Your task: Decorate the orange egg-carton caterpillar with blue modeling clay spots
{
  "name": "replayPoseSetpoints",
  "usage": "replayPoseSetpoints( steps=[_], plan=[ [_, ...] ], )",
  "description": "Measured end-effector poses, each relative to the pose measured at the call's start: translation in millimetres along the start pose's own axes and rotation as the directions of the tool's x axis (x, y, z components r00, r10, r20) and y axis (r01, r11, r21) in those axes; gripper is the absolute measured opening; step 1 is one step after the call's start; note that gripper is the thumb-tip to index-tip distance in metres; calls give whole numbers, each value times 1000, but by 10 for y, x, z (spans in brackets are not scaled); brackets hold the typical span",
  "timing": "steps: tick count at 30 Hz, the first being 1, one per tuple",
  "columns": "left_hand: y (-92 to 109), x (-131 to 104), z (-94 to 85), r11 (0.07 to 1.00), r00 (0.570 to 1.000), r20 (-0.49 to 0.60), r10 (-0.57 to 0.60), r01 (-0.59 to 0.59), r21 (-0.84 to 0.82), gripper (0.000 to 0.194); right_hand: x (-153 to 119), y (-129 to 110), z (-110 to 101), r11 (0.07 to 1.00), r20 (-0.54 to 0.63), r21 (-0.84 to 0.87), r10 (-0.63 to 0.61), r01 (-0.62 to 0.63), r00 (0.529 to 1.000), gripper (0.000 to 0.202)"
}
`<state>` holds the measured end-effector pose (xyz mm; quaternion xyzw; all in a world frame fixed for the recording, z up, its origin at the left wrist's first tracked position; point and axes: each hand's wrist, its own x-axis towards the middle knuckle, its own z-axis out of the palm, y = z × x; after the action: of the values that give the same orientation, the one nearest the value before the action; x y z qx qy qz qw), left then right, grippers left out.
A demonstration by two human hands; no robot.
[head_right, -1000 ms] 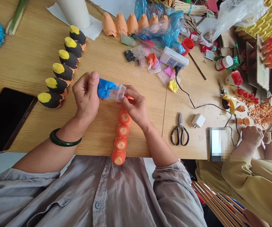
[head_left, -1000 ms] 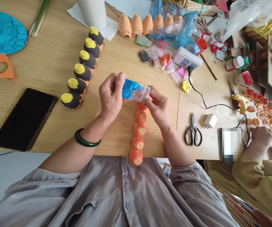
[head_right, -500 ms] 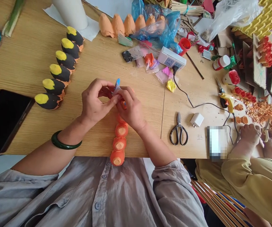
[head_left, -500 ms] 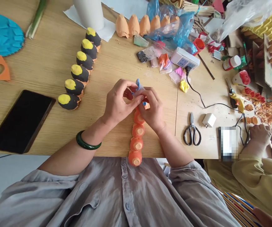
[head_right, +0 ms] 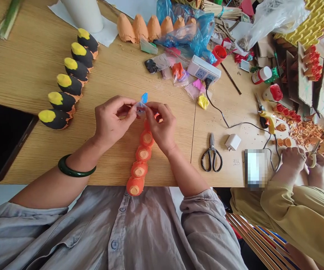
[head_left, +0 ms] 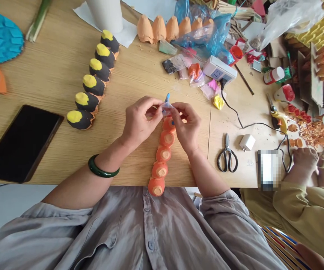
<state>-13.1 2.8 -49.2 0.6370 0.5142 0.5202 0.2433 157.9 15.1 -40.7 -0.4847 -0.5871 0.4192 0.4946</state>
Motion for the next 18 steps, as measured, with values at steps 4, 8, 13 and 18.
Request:
replayPoseSetpoints(
  steps=[4, 8, 13, 18],
  plan=[
    [-47, -1, 54, 979, 989, 43, -139, 144, -147, 27, 32, -38, -13, 980, 23, 146, 133, -135, 991, 43],
    [-59, 34, 45, 974, 988, 58, -144, 151, -169, 25, 59, -112, -30, 921, 92, 267, 268, -283, 959, 46],
    [-6, 62, -13, 985, 996, 31, -85, 89, -150, 13, 139, -218, -90, 859, 263, 295, 348, -418, 900, 55],
    [-18, 71, -41, 995, 997, -34, -70, 67, -73, 15, 131, -189, -60, 945, 296, 207, 185, -253, 937, 61]
  ],
)
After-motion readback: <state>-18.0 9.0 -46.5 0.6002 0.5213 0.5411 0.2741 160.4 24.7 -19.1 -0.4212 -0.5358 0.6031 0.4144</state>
